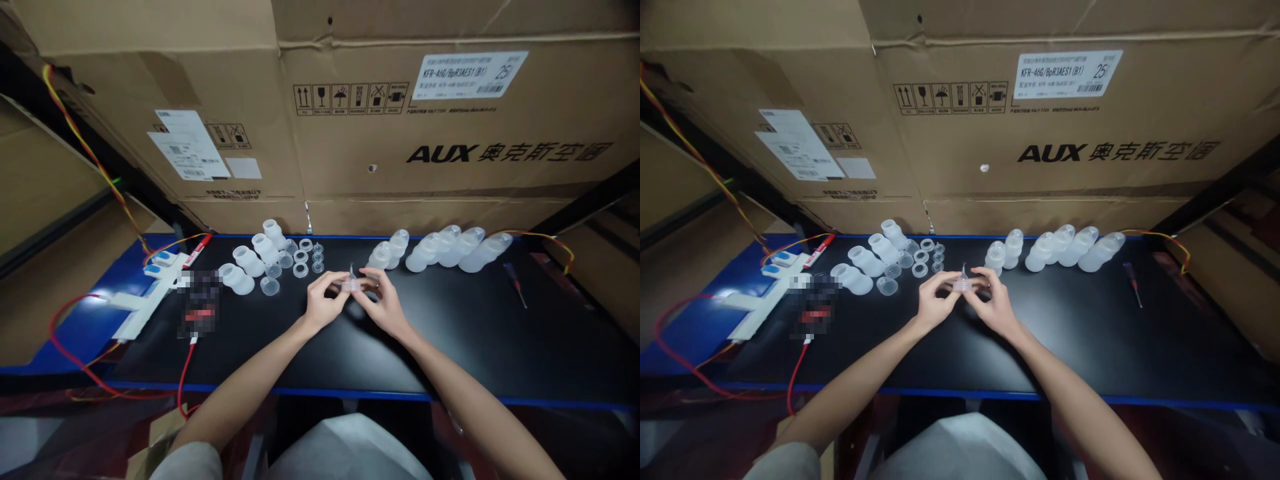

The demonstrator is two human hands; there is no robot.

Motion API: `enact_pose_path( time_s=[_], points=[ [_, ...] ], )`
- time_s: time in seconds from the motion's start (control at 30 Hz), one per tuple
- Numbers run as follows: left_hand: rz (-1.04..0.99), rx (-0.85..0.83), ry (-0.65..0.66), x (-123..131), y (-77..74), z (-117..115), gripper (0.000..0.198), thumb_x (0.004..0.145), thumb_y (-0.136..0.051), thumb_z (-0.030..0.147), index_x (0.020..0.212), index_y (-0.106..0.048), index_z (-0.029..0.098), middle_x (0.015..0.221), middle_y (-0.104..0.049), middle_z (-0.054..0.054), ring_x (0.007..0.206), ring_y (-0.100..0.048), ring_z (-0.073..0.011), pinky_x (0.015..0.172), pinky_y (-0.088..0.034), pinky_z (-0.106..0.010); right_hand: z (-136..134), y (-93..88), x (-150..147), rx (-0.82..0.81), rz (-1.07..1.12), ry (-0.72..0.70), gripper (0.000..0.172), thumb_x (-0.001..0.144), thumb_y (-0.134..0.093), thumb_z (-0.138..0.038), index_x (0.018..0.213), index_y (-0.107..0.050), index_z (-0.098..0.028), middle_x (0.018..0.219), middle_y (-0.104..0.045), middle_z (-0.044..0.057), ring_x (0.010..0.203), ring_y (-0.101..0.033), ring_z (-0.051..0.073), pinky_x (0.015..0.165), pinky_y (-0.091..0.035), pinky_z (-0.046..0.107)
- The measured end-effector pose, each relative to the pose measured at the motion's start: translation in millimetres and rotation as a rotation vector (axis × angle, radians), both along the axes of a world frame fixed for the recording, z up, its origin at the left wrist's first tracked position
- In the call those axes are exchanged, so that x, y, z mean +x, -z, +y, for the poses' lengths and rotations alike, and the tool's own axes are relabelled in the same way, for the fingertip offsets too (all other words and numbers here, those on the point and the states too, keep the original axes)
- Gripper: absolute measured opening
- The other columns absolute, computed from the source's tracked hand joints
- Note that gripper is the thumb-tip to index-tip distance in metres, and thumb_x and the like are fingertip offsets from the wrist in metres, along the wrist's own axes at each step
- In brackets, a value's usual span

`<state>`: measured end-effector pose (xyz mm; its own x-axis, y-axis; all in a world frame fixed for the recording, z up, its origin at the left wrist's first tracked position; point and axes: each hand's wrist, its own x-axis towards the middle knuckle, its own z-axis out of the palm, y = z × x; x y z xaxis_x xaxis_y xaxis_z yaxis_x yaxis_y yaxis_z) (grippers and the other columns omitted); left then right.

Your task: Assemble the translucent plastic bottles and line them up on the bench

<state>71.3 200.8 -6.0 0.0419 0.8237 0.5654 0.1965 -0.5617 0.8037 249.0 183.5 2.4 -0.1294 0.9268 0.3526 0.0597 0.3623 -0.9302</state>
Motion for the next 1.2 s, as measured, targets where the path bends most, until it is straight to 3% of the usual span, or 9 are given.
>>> enact_pose_path(
  time_s=[0.1, 0.2, 0.37, 0.53, 0.77, 1.0, 1.2],
  points=[
    [0.005, -0.002, 0.059, -0.6, 0.9, -1.9, 0.033, 0.091, -0.078, 0.025, 0.123, -0.074, 0.021, 0.106, -0.083, -0.008, 0.086, -0.082, -0.0208, 0.073, -0.068, -0.032, 2.6, 1.6, 4.0, 0.125, -0.117, 0.123, 0.026, 0.102, -0.07, -0.039, 0.122, -0.066, -0.023, 0.102, -0.08, 0.008, 0.087, -0.078, 0.023, 0.085, -0.064, 0.038],
    [0.054, 0.045, 0.115, -2.5, 2.2, -2.1, 0.042, 0.089, -0.08, 0.026, 0.129, -0.071, 0.02, 0.111, -0.085, -0.009, 0.088, -0.083, -0.0228, 0.075, -0.07, -0.034, 4.3, 4.5, 6.7, 0.21, -0.201, 0.206, 0.018, 0.103, -0.067, -0.038, 0.112, -0.071, -0.023, 0.102, -0.08, 0.008, 0.083, -0.077, 0.023, 0.081, -0.065, 0.037],
    [0.119, 0.117, 0.113, -6.0, 2.7, 0.3, 0.025, 0.092, -0.079, 0.026, 0.117, -0.08, 0.024, 0.098, -0.086, -0.005, 0.074, -0.082, -0.0207, 0.074, -0.07, -0.035, 3.5, 11.1, 8.1, 0.284, -0.237, 0.298, 0.015, 0.102, -0.069, -0.039, 0.105, -0.072, -0.024, 0.097, -0.082, 0.008, 0.078, -0.078, 0.023, 0.076, -0.066, 0.036],
    [0.199, 0.187, 0.076, -9.5, -3.0, 2.8, 0.018, 0.095, -0.076, 0.026, 0.111, -0.083, 0.028, 0.108, -0.085, -0.005, 0.082, -0.084, -0.0235, 0.076, -0.071, -0.037, 2.5, 15.6, 7.4, 0.278, -0.254, 0.337, 0.019, 0.099, -0.072, -0.043, 0.095, -0.068, -0.025, 0.09, -0.082, 0.009, 0.077, -0.078, 0.026, 0.073, -0.066, 0.038],
    [0.368, 0.267, 0.114, -27.0, -13.4, 16.5, 0.024, 0.095, -0.076, 0.022, 0.116, -0.084, 0.03, 0.115, -0.084, -0.003, 0.099, -0.084, -0.0258, 0.086, -0.071, -0.038, 8.0, 11.8, 4.3, 0.096, -0.115, 0.136, 0.027, 0.1, -0.071, -0.046, 0.111, -0.063, -0.023, 0.096, -0.079, 0.008, 0.077, -0.075, 0.022, 0.073, -0.064, 0.036],
    [0.316, 0.228, 0.084, -30.1, 4.8, 25.1, 0.023, 0.097, -0.072, 0.02, 0.115, -0.084, 0.029, 0.114, -0.085, -0.005, 0.102, -0.084, -0.0247, 0.09, -0.07, -0.038, 14.5, 17.0, 3.1, -0.141, 0.078, -0.108, 0.051, 0.098, -0.072, -0.058, 0.133, -0.057, -0.023, 0.107, -0.076, 0.008, 0.09, -0.074, 0.02, 0.08, -0.064, 0.035],
    [0.306, 0.205, 0.066, -28.8, 5.4, 24.5, 0.016, 0.094, -0.075, 0.022, 0.106, -0.084, 0.028, 0.105, -0.086, -0.004, 0.094, -0.084, -0.0238, 0.086, -0.069, -0.036, 20.0, 17.8, -0.2, -0.245, 0.144, -0.111, 0.048, 0.091, -0.081, -0.06, 0.119, -0.072, -0.022, 0.109, -0.078, 0.007, 0.094, -0.074, 0.02, 0.082, -0.063, 0.033]
  ],
)
